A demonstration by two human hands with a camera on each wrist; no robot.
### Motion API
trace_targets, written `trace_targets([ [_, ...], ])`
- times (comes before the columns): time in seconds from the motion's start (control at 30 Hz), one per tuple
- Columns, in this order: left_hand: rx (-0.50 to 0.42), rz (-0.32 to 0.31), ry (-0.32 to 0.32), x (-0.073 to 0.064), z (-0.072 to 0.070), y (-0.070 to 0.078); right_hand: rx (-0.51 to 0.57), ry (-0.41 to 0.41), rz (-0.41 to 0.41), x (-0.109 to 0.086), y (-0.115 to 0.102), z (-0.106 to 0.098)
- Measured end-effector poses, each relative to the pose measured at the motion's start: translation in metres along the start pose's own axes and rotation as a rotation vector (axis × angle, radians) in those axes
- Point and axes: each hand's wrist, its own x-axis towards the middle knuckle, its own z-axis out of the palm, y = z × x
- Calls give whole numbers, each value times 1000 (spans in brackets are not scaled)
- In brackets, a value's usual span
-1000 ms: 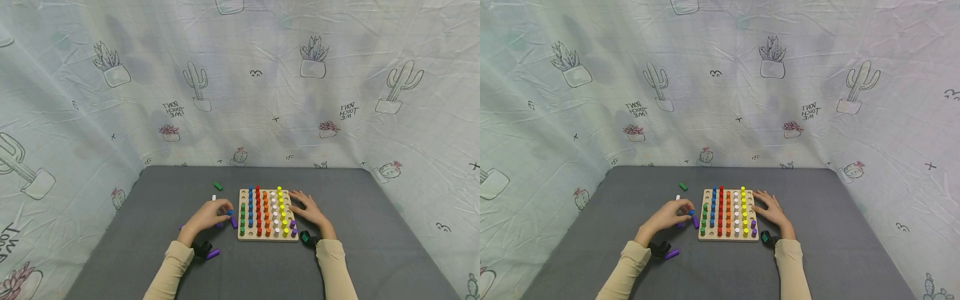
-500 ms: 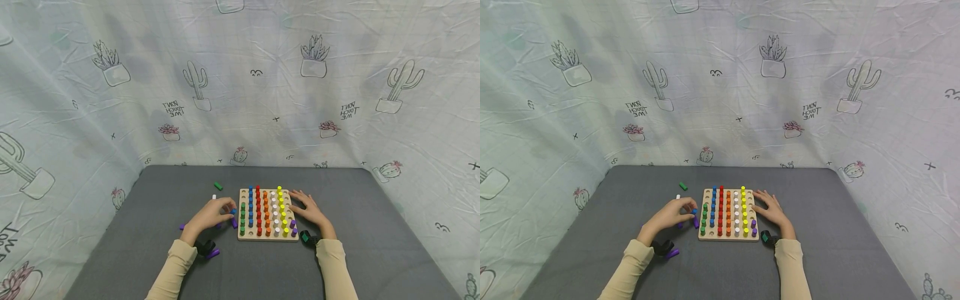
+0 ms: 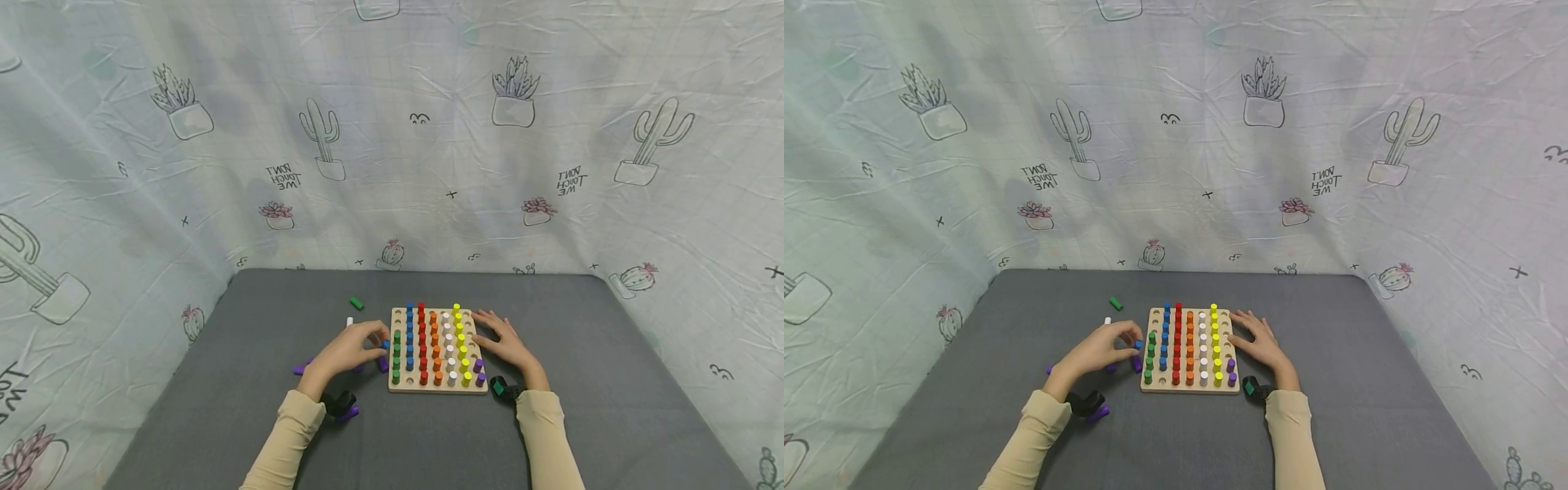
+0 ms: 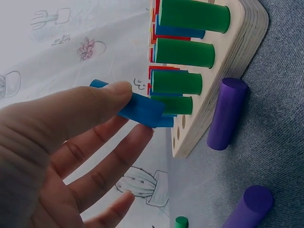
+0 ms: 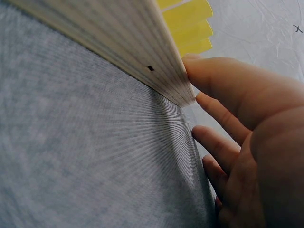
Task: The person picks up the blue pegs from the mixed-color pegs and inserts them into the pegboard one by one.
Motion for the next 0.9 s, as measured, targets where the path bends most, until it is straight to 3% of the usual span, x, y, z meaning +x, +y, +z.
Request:
trace_targets([
  [0.53, -66, 25, -19, 3, 2, 7, -10, -4, 5, 1, 0, 0],
  [0.9, -91, 91, -32, 5, 5, 12, 3, -9, -3, 0, -3, -2],
])
